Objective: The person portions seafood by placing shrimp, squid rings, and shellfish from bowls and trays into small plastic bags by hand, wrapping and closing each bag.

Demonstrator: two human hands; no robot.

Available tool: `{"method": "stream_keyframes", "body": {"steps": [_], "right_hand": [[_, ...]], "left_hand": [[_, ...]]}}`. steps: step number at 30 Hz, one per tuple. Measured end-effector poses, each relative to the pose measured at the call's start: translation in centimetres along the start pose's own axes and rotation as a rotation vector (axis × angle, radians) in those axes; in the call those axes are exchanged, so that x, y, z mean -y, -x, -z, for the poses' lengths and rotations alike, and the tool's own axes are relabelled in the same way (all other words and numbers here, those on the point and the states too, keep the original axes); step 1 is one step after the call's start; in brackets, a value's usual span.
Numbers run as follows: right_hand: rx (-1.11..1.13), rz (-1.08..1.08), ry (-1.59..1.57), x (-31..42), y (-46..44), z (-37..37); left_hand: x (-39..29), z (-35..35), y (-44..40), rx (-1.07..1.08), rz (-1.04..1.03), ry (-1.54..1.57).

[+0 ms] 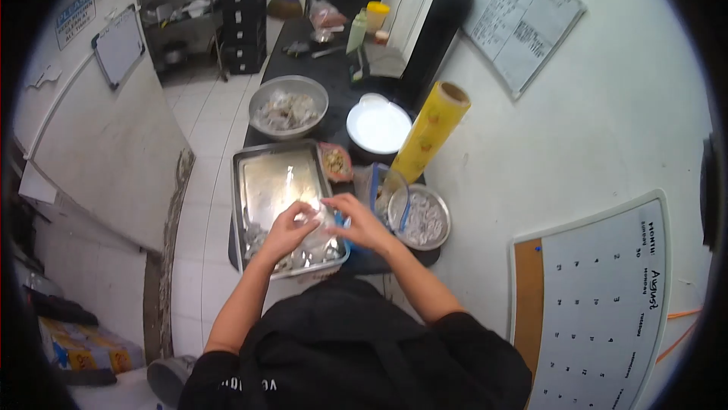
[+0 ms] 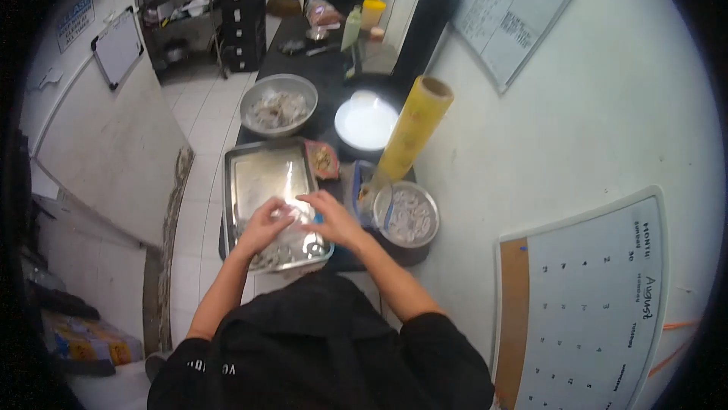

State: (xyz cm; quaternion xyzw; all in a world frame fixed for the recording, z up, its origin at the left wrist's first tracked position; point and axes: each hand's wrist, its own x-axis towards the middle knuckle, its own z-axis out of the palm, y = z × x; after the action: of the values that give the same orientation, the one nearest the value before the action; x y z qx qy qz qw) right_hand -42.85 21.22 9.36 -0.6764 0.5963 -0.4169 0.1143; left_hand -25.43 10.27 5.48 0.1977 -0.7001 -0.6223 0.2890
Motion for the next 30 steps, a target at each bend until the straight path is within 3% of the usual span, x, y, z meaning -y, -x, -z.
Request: {"method": "stream_keyframes", "body": {"steps": [1, 2, 4, 6, 9, 10, 11, 12, 13, 14, 16, 18, 20, 21, 22, 24, 26, 27, 28, 30], "right_hand": [[0.0, -0.052, 0.0, -1.7, 0.1, -0.7], [0.008, -0.104, -0.008, -3.6, 0.3, -1.4], [-0.084, -0.393, -0.457, -4.5, -0.3, -1.9], [-0.064, -0.447, -0.827, -3.7, -0.3, -1.7], [-0.051, -0.538, -1.129, -2.2, 0.4, -2.3], [-0.042, -0.541, -1.131, -2.0, 0.7, -2.5], [0.002, -0.552, -0.959, -1.8, 1.1, -2.7], [0.043, -0.559, -0.787, -1.7, 1.2, -2.8], [0.157, -0.54, -0.466, -4.2, 2.2, -3.3], [0.156, -0.546, -0.472, -5.4, 2.8, -4.2], [0.06, -0.623, -0.499, -7.3, 3.6, -5.3], [0.014, -0.574, -0.542, -7.0, 3.5, -5.6], [-0.17, -0.77, -1.15, -6.5, 3.1, -5.5], [-0.158, -0.741, -1.36, -6.7, 3.0, -5.3], [-0.178, -0.741, -1.358, -6.7, 3.3, -5.3], [0.003, -0.7, -1.43, -6.2, 3.4, -5.6], [0.022, -0.729, -1.26, -6.1, 3.8, -5.8], [0.12, -0.705, -0.92, -6.5, 4.1, -5.8], [0.21, -0.675, -0.581, -6.9, 4.4, -5.7], [0.145, -0.698, -0.546, -7.5, 4.7, -5.8]], "left_hand": [[-0.7, 0.2, -0.1, 0.044, 0.078, -0.091], [0.4, 0.6, -0.2, 0.038, -0.064, -0.277], [-1.1, 1.3, 0.5, -0.038, 0.033, -0.35], [1.4, 2.2, 0.7, -0.157, 0.143, -0.28], [2.2, 2.6, 0.9, -0.193, 0.215, -0.372], [2.7, 2.4, 0.9, -0.24, 0.269, -0.12], [3.1, 2.3, 0.9, -0.285, 0.317, 0.133], [3.1, 2.3, 0.8, -0.291, 0.321, 0.132], [3.0, 2.3, 0.8, -0.301, 0.373, 0.391], [3.0, 2.3, 1.0, -0.305, 0.423, 0.651], [2.2, 2.1, 1.3, -0.225, 0.429, 0.714], [1.6, 1.2, 1.9, -0.102, 0.241, 0.878], [2.8, 0.8, 2.2, -0.081, 0.237, 0.69], [4.0, 0.8, 2.2, -0.123, 0.226, 0.3], [5.2, 0.6, 2.1, -0.159, 0.203, -0.088], [5.5, 0.1, 1.8, -0.242, 0.314, 0.055], [7.0, 0.4, 1.4, -0.357, 0.3, 0.193], [6.9, 0.4, 1.3, -0.415, 0.336, 0.474], [6.8, 0.7, 1.3, -0.393, 0.34, 0.471], [4.7, 1.3, 1.1, -0.126, 0.454, 1.036]]}}
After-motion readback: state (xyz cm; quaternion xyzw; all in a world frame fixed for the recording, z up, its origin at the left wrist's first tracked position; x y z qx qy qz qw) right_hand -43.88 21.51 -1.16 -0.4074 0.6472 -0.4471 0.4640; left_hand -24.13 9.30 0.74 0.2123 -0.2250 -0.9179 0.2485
